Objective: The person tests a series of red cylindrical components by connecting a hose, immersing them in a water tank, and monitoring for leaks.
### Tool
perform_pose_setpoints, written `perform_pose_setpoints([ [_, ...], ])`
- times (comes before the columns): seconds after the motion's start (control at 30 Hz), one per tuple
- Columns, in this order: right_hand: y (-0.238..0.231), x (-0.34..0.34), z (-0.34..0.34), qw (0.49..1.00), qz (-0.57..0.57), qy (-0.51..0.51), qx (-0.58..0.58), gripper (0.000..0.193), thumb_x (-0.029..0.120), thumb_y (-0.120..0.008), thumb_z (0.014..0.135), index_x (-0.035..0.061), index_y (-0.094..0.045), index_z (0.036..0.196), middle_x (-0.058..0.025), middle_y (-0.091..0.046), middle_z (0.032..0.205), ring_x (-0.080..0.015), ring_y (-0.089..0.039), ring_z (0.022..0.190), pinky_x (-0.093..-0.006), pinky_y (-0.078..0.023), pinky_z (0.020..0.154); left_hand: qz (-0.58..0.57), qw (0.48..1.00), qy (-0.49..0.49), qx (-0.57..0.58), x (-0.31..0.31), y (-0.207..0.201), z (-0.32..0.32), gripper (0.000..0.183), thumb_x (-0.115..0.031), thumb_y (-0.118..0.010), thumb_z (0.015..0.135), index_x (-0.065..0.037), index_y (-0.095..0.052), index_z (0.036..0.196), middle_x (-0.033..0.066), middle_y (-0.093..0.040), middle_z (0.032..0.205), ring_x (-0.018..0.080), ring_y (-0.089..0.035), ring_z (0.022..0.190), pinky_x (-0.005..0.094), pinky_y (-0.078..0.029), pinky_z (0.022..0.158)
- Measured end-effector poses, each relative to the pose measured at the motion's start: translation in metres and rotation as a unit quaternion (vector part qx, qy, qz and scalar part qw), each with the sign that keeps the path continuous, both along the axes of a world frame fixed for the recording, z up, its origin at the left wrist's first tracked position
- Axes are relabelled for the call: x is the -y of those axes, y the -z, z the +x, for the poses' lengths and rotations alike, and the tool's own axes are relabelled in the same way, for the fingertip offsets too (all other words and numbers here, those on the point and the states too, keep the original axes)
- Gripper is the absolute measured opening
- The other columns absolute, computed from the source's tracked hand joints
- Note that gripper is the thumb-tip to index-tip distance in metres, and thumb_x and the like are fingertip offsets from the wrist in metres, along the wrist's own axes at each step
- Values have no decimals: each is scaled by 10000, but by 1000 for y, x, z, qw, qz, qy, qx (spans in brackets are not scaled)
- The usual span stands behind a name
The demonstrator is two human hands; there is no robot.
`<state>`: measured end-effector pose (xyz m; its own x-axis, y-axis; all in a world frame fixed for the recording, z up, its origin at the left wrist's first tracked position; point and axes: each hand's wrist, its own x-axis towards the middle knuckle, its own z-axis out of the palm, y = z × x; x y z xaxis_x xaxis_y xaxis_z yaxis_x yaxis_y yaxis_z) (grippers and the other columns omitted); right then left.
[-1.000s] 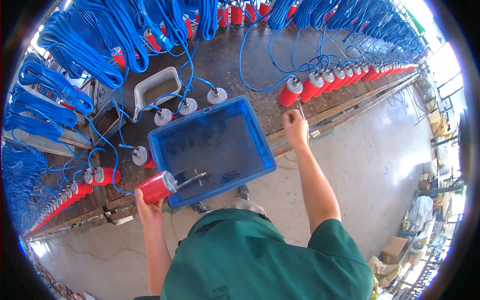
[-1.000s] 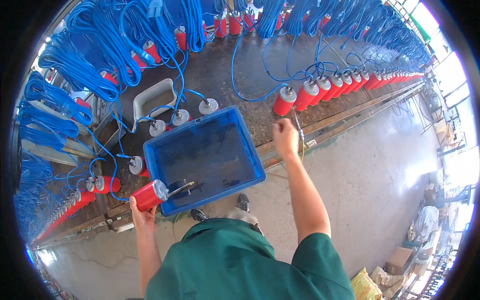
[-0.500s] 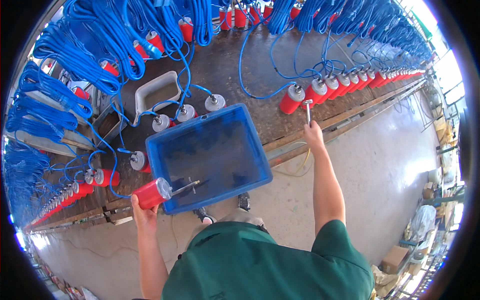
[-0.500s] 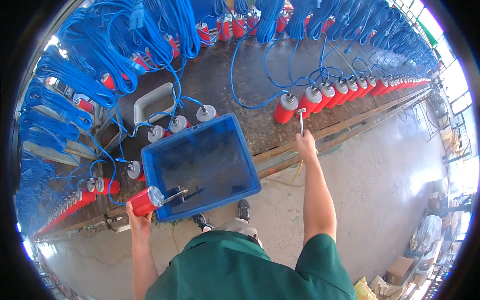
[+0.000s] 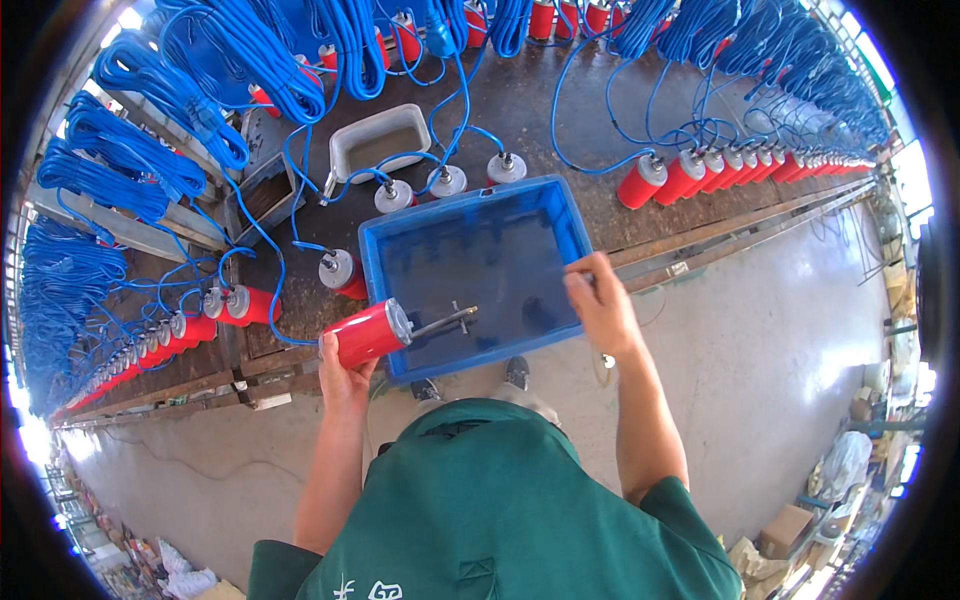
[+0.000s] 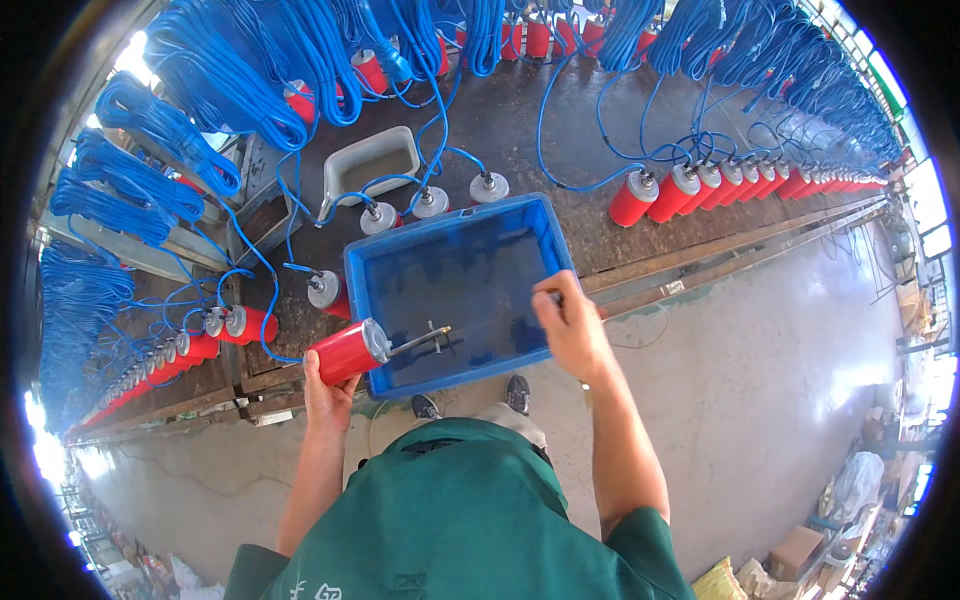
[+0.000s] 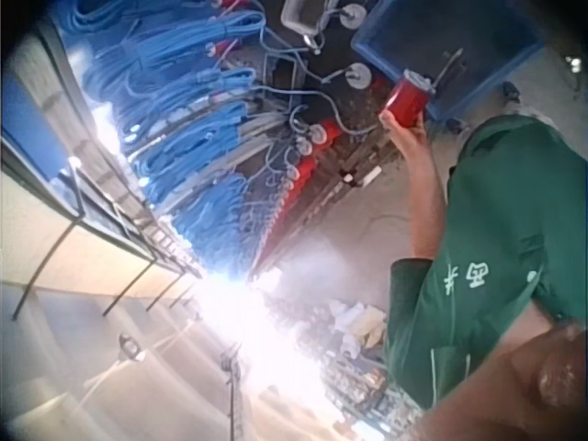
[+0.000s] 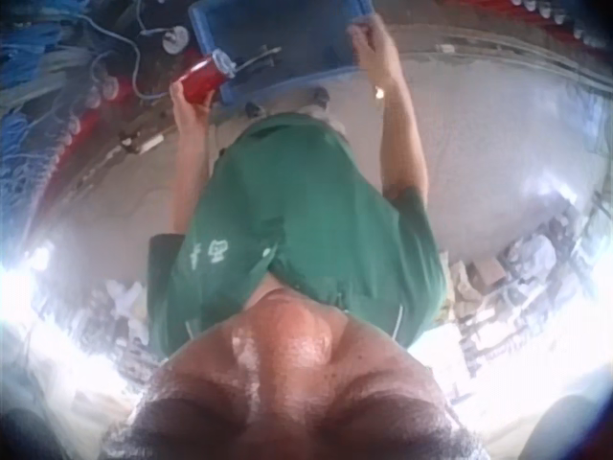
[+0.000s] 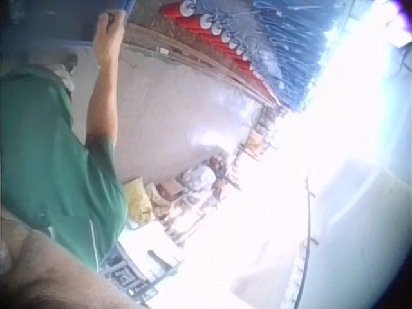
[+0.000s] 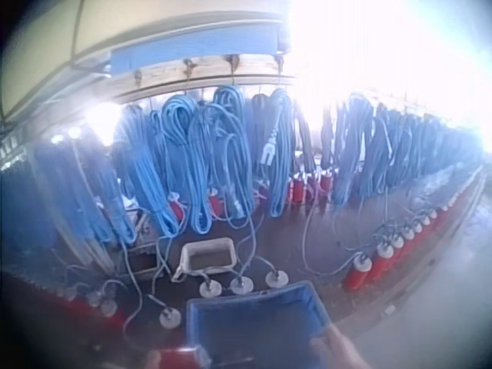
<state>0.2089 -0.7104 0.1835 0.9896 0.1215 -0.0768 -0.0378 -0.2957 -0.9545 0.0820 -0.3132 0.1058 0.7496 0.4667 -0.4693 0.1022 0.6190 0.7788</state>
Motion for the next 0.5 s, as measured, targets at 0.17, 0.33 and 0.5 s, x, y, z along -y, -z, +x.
perform_pose_setpoints([
  [0.17, 13, -66, 7, 973, 97, -72, -195, 135, 102, -542, 1023, 36, -637, 1093, -38, -599, 774, -90, -453, 520, -268, -340, 448, -7, 1000, 6, 10, 2, -8, -2, 608, -525, -695, 1039, -87, -559, 1439, 122, -695, 1366, 283, -718, 1231, 445, -622, 1037],
  [0.33, 23, -96, 6, 933, 180, -77, -300, 188, 119, -497, 1000, 24, -648, 1060, -51, -581, 760, -68, -375, 492, -254, -257, 414, -17, 1000, 14, 18, 2, -5, -2, 561, -487, -678, 1062, -62, -579, 1415, 124, -717, 1332, 269, -738, 1193, 427, -641, 1002],
  [0.5, 30, -108, 8, 922, 205, -70, -321, 204, 122, -478, 990, 22, -650, 1037, -61, -576, 760, -69, -343, 478, -246, -234, 406, -5, 999, 30, 24, 2, -3, -4, 613, -553, -681, 1044, -84, -566, 1422, 114, -700, 1357, 275, -713, 1243, 439, -618, 1056],
])
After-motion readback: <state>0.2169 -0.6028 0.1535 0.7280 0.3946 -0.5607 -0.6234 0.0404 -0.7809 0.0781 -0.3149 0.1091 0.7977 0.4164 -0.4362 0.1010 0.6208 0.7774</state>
